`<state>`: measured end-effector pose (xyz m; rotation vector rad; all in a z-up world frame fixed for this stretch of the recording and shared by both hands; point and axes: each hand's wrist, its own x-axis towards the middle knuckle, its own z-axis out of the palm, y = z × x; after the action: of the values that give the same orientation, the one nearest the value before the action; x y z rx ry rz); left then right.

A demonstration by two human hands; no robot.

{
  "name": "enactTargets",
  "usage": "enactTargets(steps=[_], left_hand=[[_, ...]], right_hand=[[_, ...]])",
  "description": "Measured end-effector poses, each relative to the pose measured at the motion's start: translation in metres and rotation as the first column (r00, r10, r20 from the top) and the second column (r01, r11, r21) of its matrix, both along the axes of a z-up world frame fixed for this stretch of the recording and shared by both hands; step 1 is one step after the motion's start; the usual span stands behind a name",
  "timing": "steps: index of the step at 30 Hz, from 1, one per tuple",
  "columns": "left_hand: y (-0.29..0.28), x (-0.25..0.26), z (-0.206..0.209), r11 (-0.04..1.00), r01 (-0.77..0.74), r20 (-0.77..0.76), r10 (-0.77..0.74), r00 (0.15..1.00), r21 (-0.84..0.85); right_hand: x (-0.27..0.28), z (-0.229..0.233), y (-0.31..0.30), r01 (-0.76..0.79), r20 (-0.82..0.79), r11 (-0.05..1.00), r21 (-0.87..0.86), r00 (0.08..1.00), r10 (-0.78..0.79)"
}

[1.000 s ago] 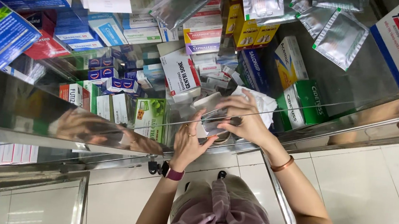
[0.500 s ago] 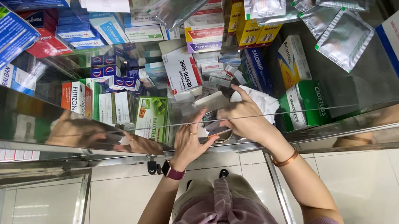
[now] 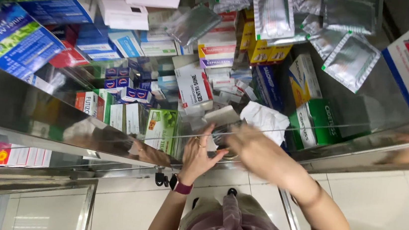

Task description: Picking individual medicine sachets and placing them into a small box on a pharmacy shelf.

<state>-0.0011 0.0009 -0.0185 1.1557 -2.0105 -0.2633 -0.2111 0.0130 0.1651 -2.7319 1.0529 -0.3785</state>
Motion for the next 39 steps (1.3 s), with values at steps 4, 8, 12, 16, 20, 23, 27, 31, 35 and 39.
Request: enactTargets(steps=[4,8,12,16,20,23,27,31,35,39], left_hand=[[0.0,-0.003,0.023,0.999,-0.001,0.008,0.001,1.0,0.033],[-0.002,0.002,-0.015,0.999,-0.011,0.057,0.013,0.998,-0.039],[0.001,-0.002,0.024,1.0,0.016,-0.018,-0.016,1.0,0.016],[0.003,-0.003,0.025,1.0,0.025,-0.003,-0.025,1.0,-0.005],[0.0,-0.002,0.018,1.0,0.013,-0.007,-0.013,1.0,-0.006],[0.006,0.0,0.014,0.998,-0.001,0.012,0.0,1.0,0.059],[-0.004,0.0,-0.009,1.0,-0.022,0.045,0.023,0.999,-0.019],[-0.002,-0.001,0.012,1.0,0.025,-0.01,-0.025,1.0,-0.008],[-0.001,0.0,0.015,0.992,0.064,-0.02,-0.063,0.998,0.105],[0.0,0.002,0.015,0.995,0.085,-0.078,-0.081,0.994,0.047]], right_hand=[[-0.006,0.107,0.033,-0.425,0.342,0.884,0.195,0.874,0.345],[0.017,0.168,0.007,-0.198,0.245,0.961,-0.195,0.939,0.243],[0.057,0.179,-0.062,0.034,0.068,0.945,-0.325,0.998,-0.013],[0.077,0.132,-0.117,0.044,0.099,0.88,-0.473,0.995,0.003],[0.072,0.137,-0.087,0.045,-0.056,0.932,-0.361,0.996,-0.07],[0.057,0.158,-0.018,0.019,-0.144,0.944,-0.33,0.987,-0.071],[0.028,0.152,0.057,0.025,0.028,0.813,-0.582,1.0,-0.01],[0.013,0.097,0.097,0.087,0.397,0.869,-0.486,0.908,0.132],[0.017,0.052,0.077,0.156,0.607,0.984,0.084,0.775,-0.175],[0.006,-0.021,0.021,0.248,0.569,0.956,0.155,0.769,-0.292]])
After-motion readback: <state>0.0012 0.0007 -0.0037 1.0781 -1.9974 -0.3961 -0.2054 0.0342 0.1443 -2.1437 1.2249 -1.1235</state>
